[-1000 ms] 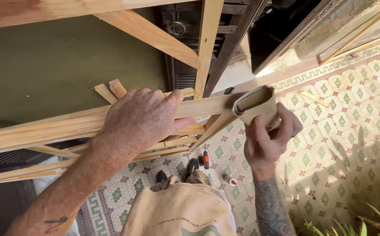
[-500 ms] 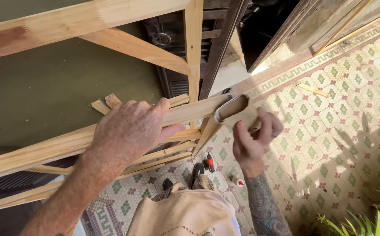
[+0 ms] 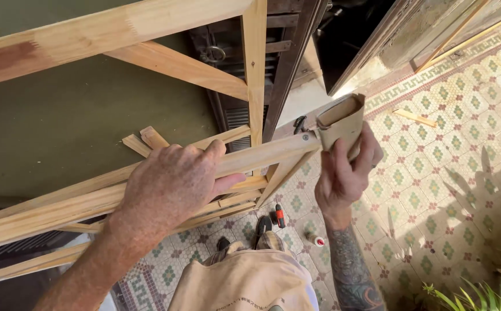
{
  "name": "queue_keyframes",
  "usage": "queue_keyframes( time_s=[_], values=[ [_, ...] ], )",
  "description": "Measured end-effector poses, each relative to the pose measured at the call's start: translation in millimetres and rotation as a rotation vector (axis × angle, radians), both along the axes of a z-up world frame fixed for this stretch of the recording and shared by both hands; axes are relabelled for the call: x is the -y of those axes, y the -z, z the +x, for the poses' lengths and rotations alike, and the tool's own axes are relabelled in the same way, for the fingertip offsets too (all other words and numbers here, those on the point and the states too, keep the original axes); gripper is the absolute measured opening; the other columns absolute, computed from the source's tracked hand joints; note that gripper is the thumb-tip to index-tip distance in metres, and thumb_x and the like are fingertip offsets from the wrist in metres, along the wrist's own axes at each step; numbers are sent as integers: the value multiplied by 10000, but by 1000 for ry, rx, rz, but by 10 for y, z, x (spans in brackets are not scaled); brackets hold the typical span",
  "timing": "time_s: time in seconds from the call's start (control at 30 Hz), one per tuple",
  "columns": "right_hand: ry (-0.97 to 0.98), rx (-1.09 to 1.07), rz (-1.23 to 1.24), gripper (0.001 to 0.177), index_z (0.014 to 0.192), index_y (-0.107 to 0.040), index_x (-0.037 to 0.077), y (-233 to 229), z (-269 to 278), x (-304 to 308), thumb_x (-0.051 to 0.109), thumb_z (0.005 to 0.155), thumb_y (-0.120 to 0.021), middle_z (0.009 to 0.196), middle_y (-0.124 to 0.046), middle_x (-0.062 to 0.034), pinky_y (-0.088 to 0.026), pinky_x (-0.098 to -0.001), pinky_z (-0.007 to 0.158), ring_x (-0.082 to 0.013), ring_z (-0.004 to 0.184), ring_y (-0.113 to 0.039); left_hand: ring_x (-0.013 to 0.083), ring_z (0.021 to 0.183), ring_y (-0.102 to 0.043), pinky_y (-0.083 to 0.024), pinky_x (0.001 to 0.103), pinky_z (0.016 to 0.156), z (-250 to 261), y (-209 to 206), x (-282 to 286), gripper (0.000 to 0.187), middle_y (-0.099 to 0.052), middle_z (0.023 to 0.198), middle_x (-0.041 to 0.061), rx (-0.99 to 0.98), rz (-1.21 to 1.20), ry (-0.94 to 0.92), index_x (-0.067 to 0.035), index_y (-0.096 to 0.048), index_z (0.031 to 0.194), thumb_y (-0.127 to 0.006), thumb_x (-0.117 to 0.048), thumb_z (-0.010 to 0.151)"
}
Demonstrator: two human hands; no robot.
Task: Sanding a wooden lattice frame with a sanding block to smooth the surface
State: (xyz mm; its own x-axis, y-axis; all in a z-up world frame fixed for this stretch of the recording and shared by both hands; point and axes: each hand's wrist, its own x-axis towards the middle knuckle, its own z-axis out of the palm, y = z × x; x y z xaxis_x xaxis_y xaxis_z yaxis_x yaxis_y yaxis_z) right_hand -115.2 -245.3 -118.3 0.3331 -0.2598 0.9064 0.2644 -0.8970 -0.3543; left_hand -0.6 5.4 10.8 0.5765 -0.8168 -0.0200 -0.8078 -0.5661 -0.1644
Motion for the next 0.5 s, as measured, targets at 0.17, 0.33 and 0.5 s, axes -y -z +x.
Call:
queue_keyframes(
  time_s=[0.17, 0.33, 0.5],
  values=[
    [-28, 147, 179, 515, 1584, -442, 115, 80, -261, 90, -85, 1113, -503, 1687, -314, -154, -289, -496, 1379, -324, 1623, -301, 186, 433, -649, -555, 359, 458, -81, 10, 12, 662, -606, 473, -20, -48, 20, 23, -98, -625, 1032, -542, -755, 1016],
    [-25, 20, 19, 584, 1553, -434, 218, -117, -167, -320, -70, 1074, -604, 1495, -373, -312, -468, -523, 1069, -422, 1348, -457, 230, 443, -662, -518, 375, 440, -71, 80, -19, 662, -613, 468, 0, 34, -49, 46, -117, -607, 1029, -567, -776, 989],
    [17, -25, -195, 238, 1226, -652, 214, 110, -146, -368, 80, 1039, -714, 1494, -413, -161, -487, -488, 945, -345, 1213, -410, 223, 464, -668, -494, 348, 399, -37, 76, -14, 648, -604, 470, 1, 139, -106, 53, -138, -626, 1039, -552, -780, 995]
  ],
)
